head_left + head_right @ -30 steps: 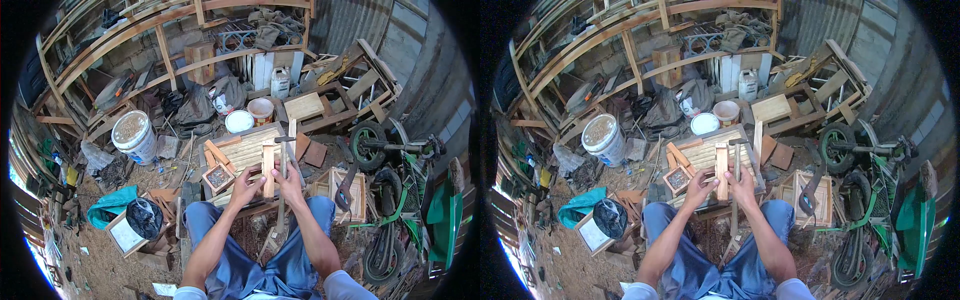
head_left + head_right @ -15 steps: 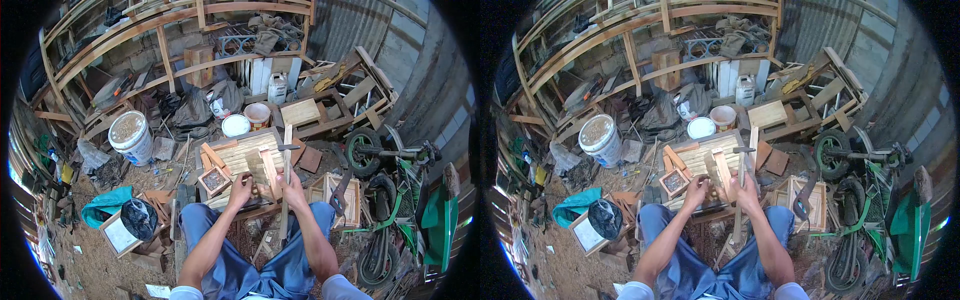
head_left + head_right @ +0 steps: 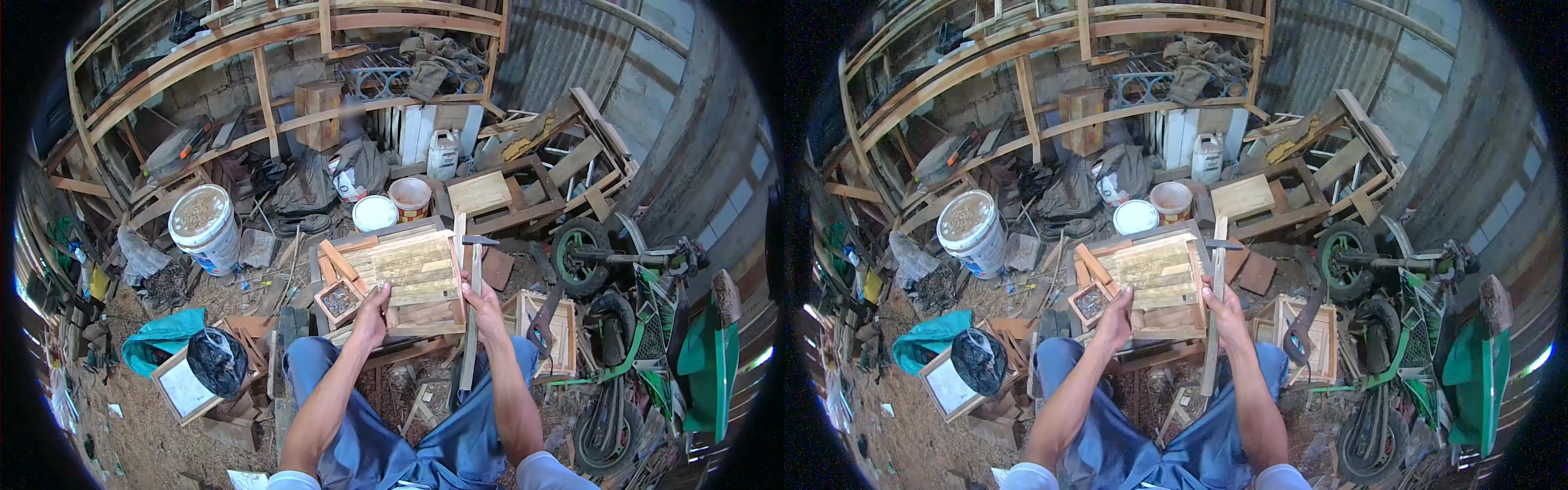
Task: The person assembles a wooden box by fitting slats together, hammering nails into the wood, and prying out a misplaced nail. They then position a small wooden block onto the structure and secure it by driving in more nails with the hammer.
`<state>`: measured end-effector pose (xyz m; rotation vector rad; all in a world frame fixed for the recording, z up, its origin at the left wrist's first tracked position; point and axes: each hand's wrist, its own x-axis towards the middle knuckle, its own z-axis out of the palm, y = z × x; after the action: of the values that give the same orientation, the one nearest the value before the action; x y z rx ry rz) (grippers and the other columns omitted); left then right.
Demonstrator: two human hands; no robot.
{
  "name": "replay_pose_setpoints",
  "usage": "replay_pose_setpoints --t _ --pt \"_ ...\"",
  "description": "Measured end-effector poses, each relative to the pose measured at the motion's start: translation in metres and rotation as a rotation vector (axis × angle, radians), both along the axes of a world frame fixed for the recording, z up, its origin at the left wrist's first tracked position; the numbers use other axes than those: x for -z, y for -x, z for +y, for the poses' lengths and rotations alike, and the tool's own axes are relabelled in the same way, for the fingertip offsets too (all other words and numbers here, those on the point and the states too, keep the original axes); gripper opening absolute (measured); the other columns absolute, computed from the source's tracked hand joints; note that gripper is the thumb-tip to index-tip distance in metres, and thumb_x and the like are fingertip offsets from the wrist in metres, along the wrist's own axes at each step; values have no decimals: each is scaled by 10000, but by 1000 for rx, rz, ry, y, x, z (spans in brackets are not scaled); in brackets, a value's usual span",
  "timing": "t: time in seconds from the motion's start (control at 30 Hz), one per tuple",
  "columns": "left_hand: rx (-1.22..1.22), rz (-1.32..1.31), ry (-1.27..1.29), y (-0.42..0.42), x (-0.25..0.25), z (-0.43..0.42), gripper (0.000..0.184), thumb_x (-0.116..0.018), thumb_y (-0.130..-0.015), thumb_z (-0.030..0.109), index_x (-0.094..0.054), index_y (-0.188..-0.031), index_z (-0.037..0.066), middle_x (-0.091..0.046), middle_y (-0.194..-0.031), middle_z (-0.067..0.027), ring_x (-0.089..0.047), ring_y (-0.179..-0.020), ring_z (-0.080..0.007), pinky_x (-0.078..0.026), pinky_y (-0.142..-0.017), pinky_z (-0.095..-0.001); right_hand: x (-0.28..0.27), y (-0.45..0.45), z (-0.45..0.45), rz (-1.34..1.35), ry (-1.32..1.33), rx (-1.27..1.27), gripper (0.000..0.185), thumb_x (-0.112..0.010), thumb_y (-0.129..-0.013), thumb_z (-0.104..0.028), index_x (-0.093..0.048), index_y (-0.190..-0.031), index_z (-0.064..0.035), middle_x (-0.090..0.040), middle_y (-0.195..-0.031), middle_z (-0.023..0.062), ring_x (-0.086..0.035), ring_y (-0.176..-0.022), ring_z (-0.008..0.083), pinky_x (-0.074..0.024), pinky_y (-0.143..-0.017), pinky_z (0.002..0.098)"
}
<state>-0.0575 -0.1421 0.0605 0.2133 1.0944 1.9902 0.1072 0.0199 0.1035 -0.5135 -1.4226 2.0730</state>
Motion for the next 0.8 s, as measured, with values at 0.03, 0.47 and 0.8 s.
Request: replay_pose_setpoints --t 0.03,0.47,0.8 --pt "2 -4 -36 3 0 -1 462 -575 -978 337 -481 -1312 33 -591 -1249 -77 -584 -1126 -208 -468 -990 -364 1 2 2 -4 -44 13 337 -604 -967 -165 -534 -1263 -19 -639 -1100 66 -600 -972 114 -491 -845 264" --pt "-269 -23 -146 2 -35 -15 436 -617 -960 349 -493 -1290 92 -604 -1079 -21 -619 -869 -127 -530 -679 -289 -3 7 -1 -104 -91 40 308 -615 -961 -165 -473 -1188 -14 -633 -1185 190 -627 -1110 256 -548 -885 357" --pt "-252 -227 -226 23 -3 -20 357 -546 -988 388 -556 -1163 78 -632 -964 -68 -613 -774 -181 -531 -701 -316 -8 18 -12 14 51 30 326 -651 -937 -157 -397 -1073 -6 -582 -1205 276 -644 -1058 324 -610 -820 424"
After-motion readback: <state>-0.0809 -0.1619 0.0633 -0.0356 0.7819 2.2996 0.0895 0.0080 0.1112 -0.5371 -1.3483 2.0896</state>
